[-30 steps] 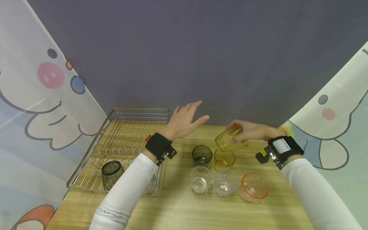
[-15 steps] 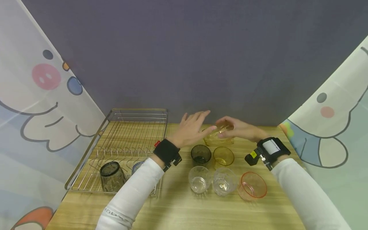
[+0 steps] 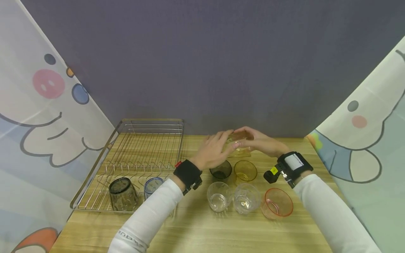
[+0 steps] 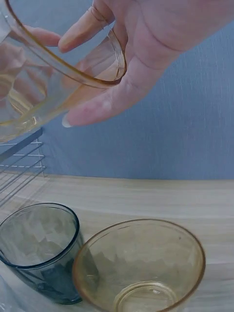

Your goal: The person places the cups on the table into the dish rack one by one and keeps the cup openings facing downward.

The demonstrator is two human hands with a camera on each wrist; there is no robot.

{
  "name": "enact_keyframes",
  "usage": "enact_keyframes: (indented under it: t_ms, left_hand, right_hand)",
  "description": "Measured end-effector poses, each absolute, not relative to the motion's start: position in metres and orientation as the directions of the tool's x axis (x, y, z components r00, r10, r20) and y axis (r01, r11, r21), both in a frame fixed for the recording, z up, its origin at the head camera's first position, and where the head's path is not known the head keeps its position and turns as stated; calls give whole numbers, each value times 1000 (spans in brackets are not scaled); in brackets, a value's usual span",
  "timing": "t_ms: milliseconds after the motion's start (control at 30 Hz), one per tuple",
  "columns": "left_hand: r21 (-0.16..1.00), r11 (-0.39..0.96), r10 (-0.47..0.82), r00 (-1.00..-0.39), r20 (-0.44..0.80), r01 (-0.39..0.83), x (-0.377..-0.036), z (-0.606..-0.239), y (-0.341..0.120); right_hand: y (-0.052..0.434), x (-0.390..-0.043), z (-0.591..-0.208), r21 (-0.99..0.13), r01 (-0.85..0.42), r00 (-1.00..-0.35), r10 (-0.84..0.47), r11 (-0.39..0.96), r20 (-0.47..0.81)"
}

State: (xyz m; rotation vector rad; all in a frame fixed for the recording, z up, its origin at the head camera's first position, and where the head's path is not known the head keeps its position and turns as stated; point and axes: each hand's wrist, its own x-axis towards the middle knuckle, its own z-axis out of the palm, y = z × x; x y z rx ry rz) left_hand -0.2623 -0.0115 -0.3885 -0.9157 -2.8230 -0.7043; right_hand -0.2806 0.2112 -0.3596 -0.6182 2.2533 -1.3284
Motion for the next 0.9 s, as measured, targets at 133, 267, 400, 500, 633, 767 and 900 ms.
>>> enact_keyframes:
  t_ms: [133, 267, 400, 500, 633, 767, 900]
  left_hand:
    - [417, 693, 520, -809, 275, 588, -261, -394, -9]
    - [484, 656, 459, -815, 353, 579, -259, -399, -8]
    - [587, 588, 351, -829, 435, 557, -257, -405, -6]
    - [727, 468, 247, -864, 438, 502, -257, -407, -4]
    - [901, 240, 104, -932, 346, 361, -256, -409, -2]
    - [966, 98, 0, -971, 241, 240, -255, -410, 0]
    - [990, -25, -33, -990, 137, 138, -254, -411, 1]
  right_hand:
    - [211, -279, -362, -898, -131, -797, -584, 421, -158]
    - [209, -278, -363, -907, -132, -795, -589, 400, -144]
    - [205, -277, -364, -923, -126, -790, -599, 362, -127]
    - [201, -277, -366, -925, -139, -793, -599, 354, -110]
    - [195, -276, -370, -921, -168, -799, -596, 351, -82]
    - [191, -276, -373, -925, -178, -801, -596, 335, -62]
    - [188, -275, -376, -933, -176, -799, -599, 313, -50]
